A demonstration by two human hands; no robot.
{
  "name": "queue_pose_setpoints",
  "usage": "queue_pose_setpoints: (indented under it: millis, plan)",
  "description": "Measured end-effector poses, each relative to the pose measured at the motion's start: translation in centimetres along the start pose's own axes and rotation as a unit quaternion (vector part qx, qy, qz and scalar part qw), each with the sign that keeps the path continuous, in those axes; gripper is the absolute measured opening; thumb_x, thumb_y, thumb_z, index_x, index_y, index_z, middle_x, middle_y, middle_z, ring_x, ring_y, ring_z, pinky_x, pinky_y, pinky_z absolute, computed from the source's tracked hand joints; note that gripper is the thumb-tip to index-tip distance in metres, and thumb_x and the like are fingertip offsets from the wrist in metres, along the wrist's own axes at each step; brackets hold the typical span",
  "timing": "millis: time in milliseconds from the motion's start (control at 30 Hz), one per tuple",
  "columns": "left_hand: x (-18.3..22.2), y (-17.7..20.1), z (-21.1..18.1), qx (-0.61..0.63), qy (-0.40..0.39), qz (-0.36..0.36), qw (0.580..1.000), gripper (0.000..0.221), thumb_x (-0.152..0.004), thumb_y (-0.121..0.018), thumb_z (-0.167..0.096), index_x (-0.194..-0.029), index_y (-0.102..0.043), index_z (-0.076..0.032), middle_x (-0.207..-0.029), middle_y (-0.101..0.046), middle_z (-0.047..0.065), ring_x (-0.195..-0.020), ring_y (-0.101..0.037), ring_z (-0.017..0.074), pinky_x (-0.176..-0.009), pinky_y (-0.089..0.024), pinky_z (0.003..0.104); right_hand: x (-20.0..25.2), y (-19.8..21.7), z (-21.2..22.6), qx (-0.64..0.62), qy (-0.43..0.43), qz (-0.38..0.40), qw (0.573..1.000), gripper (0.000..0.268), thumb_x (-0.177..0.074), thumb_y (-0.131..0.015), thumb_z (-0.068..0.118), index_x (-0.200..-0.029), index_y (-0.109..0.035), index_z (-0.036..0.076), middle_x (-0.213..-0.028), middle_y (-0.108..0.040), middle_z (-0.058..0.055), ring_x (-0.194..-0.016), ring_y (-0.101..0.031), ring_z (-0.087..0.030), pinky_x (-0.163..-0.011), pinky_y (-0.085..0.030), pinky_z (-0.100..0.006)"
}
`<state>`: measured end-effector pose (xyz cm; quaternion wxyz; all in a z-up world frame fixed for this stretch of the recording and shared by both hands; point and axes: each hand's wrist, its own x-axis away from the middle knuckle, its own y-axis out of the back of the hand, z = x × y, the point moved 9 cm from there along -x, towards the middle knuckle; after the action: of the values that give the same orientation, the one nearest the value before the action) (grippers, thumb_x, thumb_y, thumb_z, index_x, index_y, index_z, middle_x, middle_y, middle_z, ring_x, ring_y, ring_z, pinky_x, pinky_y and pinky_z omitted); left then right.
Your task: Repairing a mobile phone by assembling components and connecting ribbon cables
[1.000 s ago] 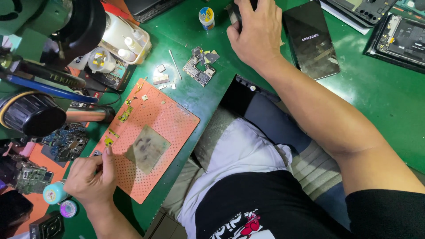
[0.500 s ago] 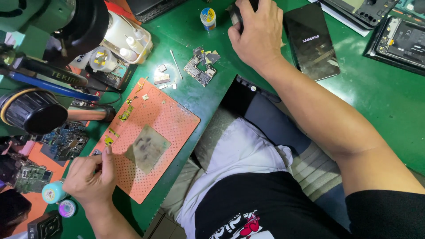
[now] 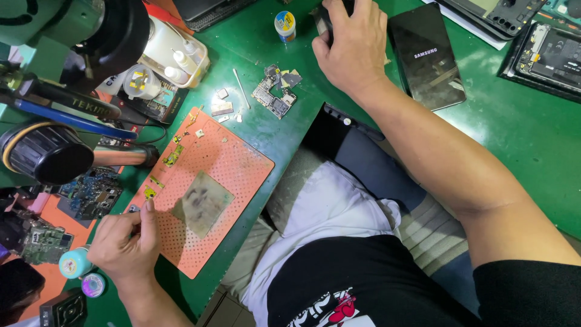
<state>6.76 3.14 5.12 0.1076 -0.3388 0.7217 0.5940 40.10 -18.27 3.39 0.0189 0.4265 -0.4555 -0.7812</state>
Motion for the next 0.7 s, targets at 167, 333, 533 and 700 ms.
queue_pose_setpoints:
  millis: [167, 333, 533, 700]
  plan:
    - [-0.04, 0.03, -0.12, 0.000, 0.000, 0.000, 1.000, 0.032, -0.088, -0.072, 0.001, -0.061, -0.054, 0.002, -0.055, -0.045, 0.009, -0.054, -0.043, 0.0225, -0.051, -0.031, 0.029, 0.06, -0.35, -0.14, -0.013, 0.003, 0.011, 1.000, 0.035, -0.065, -0.060, 0.013, -0.099, -0.051, 0.009, -0.088, -0.041, -0.014, -0.073, -0.045, -0.033, -0.058, -0.039, -0.043]
    - [-0.08, 0.02, -0.21, 0.000, -0.002, 0.002, 1.000, 0.034, -0.088, -0.071, 0.001, -0.060, -0.053, 0.001, -0.054, -0.045, 0.009, -0.053, -0.042, 0.0221, -0.049, -0.030, 0.029, 0.11, -0.63, -0.32, -0.017, -0.004, 0.017, 1.000, 0.033, -0.069, -0.059, 0.012, -0.101, -0.052, 0.009, -0.087, -0.040, -0.015, -0.071, -0.045, -0.033, -0.058, -0.039, -0.043]
    - [-0.02, 0.05, -0.19, -0.005, -0.006, -0.001, 1.000, 0.034, -0.088, -0.072, 0.000, -0.059, -0.053, 0.000, -0.054, -0.044, 0.009, -0.053, -0.042, 0.0221, -0.049, -0.030, 0.029, 0.10, -0.43, -0.20, -0.015, 0.000, 0.006, 1.000, 0.033, -0.065, -0.060, 0.012, -0.097, -0.051, 0.009, -0.087, -0.040, -0.014, -0.070, -0.045, -0.033, -0.055, -0.038, -0.042]
    - [-0.07, 0.06, -0.24, 0.006, -0.008, -0.004, 1.000, 0.032, -0.087, -0.071, 0.001, -0.060, -0.054, 0.002, -0.054, -0.045, 0.009, -0.054, -0.043, 0.0224, -0.051, -0.032, 0.029, 0.05, -0.60, -0.34, -0.021, -0.013, 0.019, 1.000, 0.033, -0.066, -0.060, 0.012, -0.097, -0.051, 0.009, -0.093, -0.040, -0.015, -0.072, -0.044, -0.034, -0.056, -0.038, -0.044]
